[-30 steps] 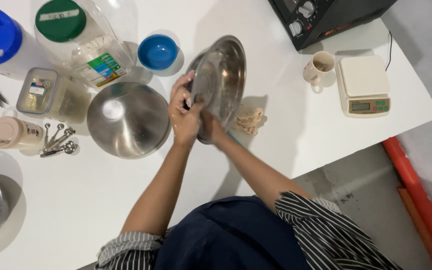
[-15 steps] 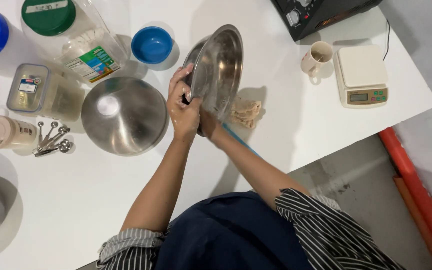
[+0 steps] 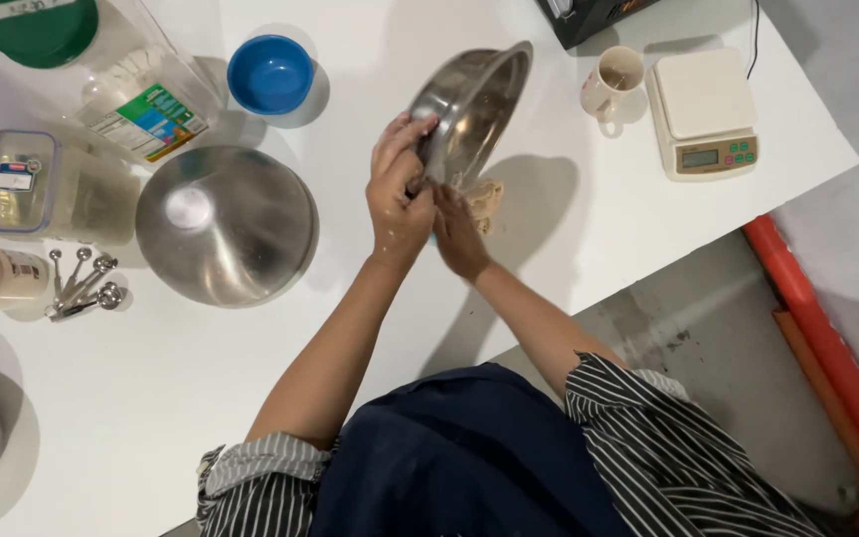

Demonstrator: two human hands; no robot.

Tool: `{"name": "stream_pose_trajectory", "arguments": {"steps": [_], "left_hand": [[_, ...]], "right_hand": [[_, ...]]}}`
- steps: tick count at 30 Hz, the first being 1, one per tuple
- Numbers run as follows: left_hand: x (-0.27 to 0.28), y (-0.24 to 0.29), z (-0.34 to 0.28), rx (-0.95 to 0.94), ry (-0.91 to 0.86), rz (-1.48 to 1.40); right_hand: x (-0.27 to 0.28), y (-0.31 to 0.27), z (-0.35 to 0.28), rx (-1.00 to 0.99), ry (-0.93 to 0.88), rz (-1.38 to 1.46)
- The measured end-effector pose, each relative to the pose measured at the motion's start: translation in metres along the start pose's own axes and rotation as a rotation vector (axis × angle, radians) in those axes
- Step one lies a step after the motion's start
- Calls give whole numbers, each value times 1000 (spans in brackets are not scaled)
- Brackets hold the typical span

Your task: Kneading dough on a countertop in a bakery kitchen.

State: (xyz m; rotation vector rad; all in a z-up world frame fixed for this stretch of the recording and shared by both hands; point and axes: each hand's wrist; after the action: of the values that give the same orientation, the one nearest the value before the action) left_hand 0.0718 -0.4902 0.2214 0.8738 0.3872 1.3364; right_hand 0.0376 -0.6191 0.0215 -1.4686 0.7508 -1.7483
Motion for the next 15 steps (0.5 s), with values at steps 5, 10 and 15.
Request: {"name": "stream_pose_trajectory", "arguments": {"steps": [5, 10, 15], "left_hand": [[-3, -4, -7, -93, -97, 141], [-9, -12, -10, -164, -168, 312], [-20, 7, 1, -232, -273, 273]], "right_hand": [[44, 6, 22, -62, -219, -442], [67, 7, 53, -589, -121, -105], [-16, 78, 52, 182, 103, 253]]}}
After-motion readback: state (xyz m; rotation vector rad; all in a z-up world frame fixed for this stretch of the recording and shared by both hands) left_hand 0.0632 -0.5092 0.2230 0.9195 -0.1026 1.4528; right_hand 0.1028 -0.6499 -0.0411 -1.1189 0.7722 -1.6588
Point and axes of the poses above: each hand's wrist, its own z-axis towards the middle knuckle, its own x-axis out of the back of the hand, y = z × x, and after that the axes turned 8 degrees about -y, right-handed
